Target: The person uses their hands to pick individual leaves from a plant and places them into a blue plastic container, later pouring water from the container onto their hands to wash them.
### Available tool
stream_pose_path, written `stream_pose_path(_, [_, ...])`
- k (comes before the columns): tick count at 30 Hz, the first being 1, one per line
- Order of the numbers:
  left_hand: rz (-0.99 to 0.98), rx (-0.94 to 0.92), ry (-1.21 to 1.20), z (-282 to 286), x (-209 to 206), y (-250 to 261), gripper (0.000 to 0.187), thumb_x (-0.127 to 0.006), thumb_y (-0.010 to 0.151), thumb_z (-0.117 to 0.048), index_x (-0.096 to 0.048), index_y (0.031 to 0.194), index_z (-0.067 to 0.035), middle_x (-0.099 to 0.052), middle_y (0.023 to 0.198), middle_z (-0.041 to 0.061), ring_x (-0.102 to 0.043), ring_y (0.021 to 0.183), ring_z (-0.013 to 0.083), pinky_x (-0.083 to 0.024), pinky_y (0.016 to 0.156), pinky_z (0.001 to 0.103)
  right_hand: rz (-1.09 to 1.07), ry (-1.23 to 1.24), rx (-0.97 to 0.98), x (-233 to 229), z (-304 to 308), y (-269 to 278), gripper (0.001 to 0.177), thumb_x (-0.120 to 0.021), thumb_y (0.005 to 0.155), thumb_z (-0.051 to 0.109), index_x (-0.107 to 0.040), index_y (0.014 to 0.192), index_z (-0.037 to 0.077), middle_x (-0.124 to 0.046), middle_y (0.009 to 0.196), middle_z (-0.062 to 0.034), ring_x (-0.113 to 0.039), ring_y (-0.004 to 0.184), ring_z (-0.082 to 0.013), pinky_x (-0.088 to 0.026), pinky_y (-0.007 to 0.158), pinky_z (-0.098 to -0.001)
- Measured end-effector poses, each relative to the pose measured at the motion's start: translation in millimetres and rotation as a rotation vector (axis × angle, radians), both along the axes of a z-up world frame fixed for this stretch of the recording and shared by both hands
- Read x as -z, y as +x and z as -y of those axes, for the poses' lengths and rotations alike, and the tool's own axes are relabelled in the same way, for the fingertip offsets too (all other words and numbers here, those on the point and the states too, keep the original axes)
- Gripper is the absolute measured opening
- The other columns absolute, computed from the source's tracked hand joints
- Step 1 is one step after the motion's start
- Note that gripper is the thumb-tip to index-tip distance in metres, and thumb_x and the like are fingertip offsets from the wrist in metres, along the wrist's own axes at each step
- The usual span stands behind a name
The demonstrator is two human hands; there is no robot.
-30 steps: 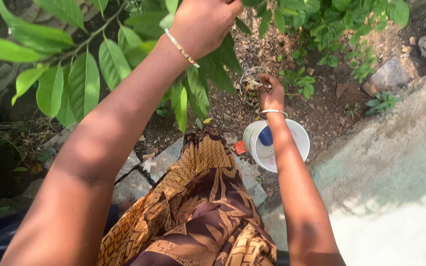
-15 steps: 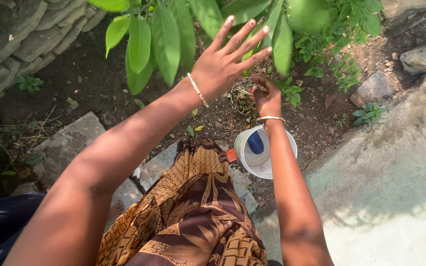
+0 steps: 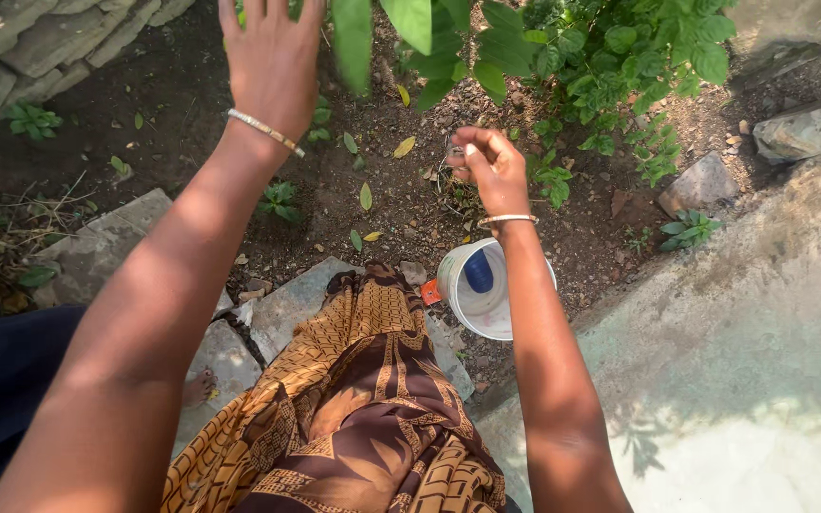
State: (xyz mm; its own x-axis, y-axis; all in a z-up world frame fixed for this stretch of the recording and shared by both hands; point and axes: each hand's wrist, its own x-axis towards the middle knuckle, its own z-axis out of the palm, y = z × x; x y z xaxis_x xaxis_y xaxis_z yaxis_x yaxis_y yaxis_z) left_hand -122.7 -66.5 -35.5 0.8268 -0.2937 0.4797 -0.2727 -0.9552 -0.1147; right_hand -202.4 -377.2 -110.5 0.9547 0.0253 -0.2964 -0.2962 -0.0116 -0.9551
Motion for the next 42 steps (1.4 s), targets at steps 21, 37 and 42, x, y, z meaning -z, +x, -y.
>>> stream_pose_path(21, [-0.646, 0.368, -0.584, 36, 79, -66, 0.021, -0.073, 0.083, -0.009, -0.068, 0.104, -0.008, -0.069, 0.104, 0.014, -0.066, 0.102, 0.0352, -0.053, 0.089, 0.047, 0.562, -0.807, -0.64, -93, -158, 79, 0.079, -0.063, 0.085, 0.0, -0.037, 0.157, 0.017, -0.036, 0.161, -0.0208, -0.056, 0.128, -0.0429, -0.051, 0.099, -0.048])
stream_pose_path(37, [-0.89, 0.613, -0.521, 1, 89, -91, 0.049, -0.069, 0.087, -0.012, -0.06, 0.135, -0.014, -0.045, 0.155, 0.014, -0.056, 0.128, 0.0329, -0.045, 0.105, 0.049, 0.701, -1.559, -0.302, -68, -40, 120, 0.071, -0.061, 0.099, 0.002, -0.031, 0.163, -0.003, -0.042, 0.152, -0.037, -0.061, 0.119, -0.0458, -0.052, 0.102, -0.053])
stream_pose_path(42, [-1.188, 0.554, -0.425, -6, 124, -127, 0.05, -0.067, 0.09, -0.015, -0.059, 0.139, -0.016, -0.052, 0.142, 0.012, -0.056, 0.129, 0.0318, -0.046, 0.105, 0.048, 0.699, -1.528, -0.257, -62, -54, 130, 0.06, -0.066, 0.099, 0.006, -0.039, 0.152, -0.004, -0.043, 0.155, -0.0329, -0.054, 0.121, -0.0466, -0.043, 0.108, -0.0546])
